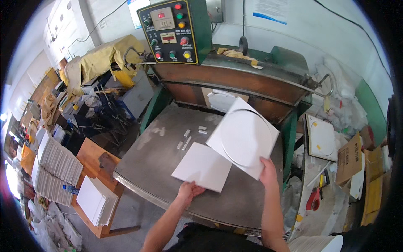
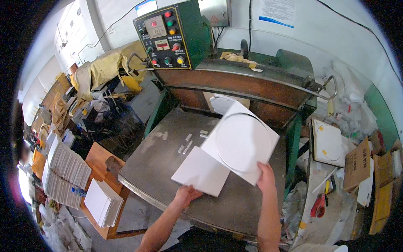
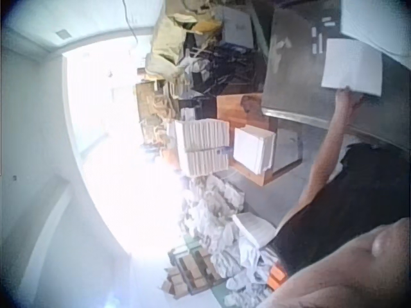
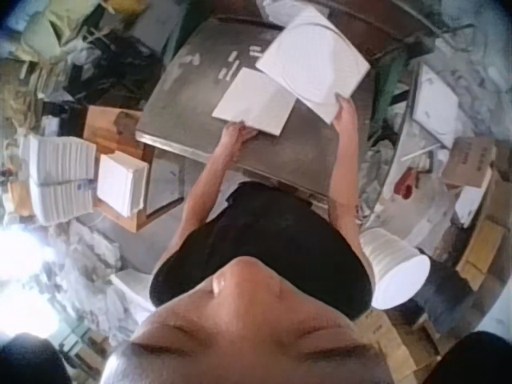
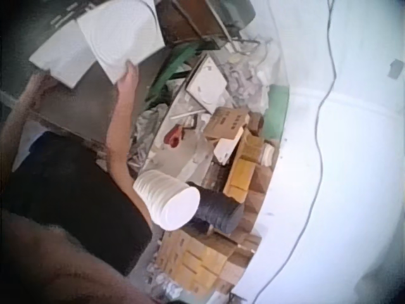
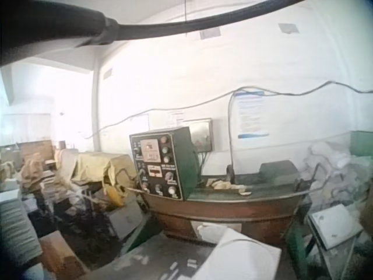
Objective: The person places white paper sheets onto the bed of a die-cutting machine, removes the cut circular center, and stacks the finished items.
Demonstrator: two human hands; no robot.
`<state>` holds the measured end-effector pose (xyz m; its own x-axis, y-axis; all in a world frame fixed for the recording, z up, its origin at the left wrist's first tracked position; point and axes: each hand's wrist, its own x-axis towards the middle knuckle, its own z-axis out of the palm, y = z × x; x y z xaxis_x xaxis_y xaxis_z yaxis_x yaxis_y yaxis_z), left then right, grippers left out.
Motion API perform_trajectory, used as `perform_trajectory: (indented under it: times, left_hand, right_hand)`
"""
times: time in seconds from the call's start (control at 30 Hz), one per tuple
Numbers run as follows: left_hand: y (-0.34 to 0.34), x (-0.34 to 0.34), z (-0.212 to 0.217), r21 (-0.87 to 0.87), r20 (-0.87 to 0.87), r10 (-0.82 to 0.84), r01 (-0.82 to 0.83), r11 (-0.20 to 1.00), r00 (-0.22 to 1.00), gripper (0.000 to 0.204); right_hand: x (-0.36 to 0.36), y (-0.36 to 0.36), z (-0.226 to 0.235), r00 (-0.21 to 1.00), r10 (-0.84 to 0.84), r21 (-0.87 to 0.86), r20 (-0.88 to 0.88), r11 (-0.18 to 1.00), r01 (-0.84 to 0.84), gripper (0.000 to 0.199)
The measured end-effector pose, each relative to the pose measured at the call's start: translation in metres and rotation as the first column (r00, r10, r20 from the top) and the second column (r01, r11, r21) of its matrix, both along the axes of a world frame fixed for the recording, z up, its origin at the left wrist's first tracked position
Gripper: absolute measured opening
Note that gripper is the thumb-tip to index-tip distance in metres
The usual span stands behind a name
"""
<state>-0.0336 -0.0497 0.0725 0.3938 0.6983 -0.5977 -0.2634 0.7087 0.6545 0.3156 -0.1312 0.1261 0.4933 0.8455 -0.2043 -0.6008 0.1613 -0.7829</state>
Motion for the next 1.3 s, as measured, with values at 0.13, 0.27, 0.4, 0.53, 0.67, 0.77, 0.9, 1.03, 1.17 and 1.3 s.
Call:
perform_trajectory:
  times: [0.13,0.27,0.4,0.53,0.67,0.77,0.9,1.03,1.17,1.3]
  left_hand:
    - [0.067,0.058,-0.016,-0.011,-0.036,0.043,-0.044,0.999,0.998,0.028]
    - [0.067,0.053,-0.039,-0.124,0.092,0.026,-0.015,0.992,0.995,0.033]
    - [0.015,0.079,-0.042,0.664,-0.641,0.412,0.199,0.721,0.647,0.055]
    - [0.023,0.158,-0.005,0.547,-0.828,0.326,0.787,0.286,0.456,0.059]
    - [0.064,0.18,-0.038,0.278,-0.902,0.389,0.942,0.186,0.19,0.061]
    - [0.073,0.19,-0.034,0.207,-0.951,0.276,0.947,0.247,0.136,0.058]
    - [0.063,0.175,-0.042,0.558,-0.826,0.172,0.82,0.123,0.537,0.052]
    - [0.011,0.147,0.014,0.701,-0.373,-0.577,0.628,0.337,0.727,0.051]
    - [-0.063,0.107,0.129,0.491,-0.03,-0.969,0.848,0.199,0.245,0.051]
    - [-0.14,0.093,0.117,0.637,-0.188,-0.975,0.77,-0.027,0.121,0.037]
  right_hand:
    - [0.01,-0.106,0.011,0.982,-0.181,-0.129,-0.05,0.976,0.173,0.045]
    - [-0.011,-0.213,0.012,0.94,-0.334,-0.241,0.073,0.909,0.341,0.047]
    - [-0.054,-0.279,0.013,0.817,-0.539,-0.294,0.206,0.762,0.577,0.045]
    - [-0.084,-0.299,0.02,0.774,-0.546,-0.306,0.321,0.713,0.63,0.04]
    - [-0.124,-0.307,0.05,0.78,-0.584,-0.326,0.226,0.709,0.625,0.041]
    - [-0.165,-0.322,0.056,0.714,-0.681,-0.3,0.161,0.656,0.693,0.043]
    - [-0.212,-0.327,0.059,0.634,-0.735,-0.298,0.242,0.565,0.769,0.043]
    - [-0.254,-0.344,0.066,0.634,-0.766,-0.318,0.102,0.579,0.751,0.046]
    - [-0.281,-0.347,0.067,0.563,-0.826,-0.262,0.01,0.541,0.799,0.044]
    - [-0.298,-0.375,0.038,0.571,-0.821,-0.32,0.021,0.536,0.781,0.03]
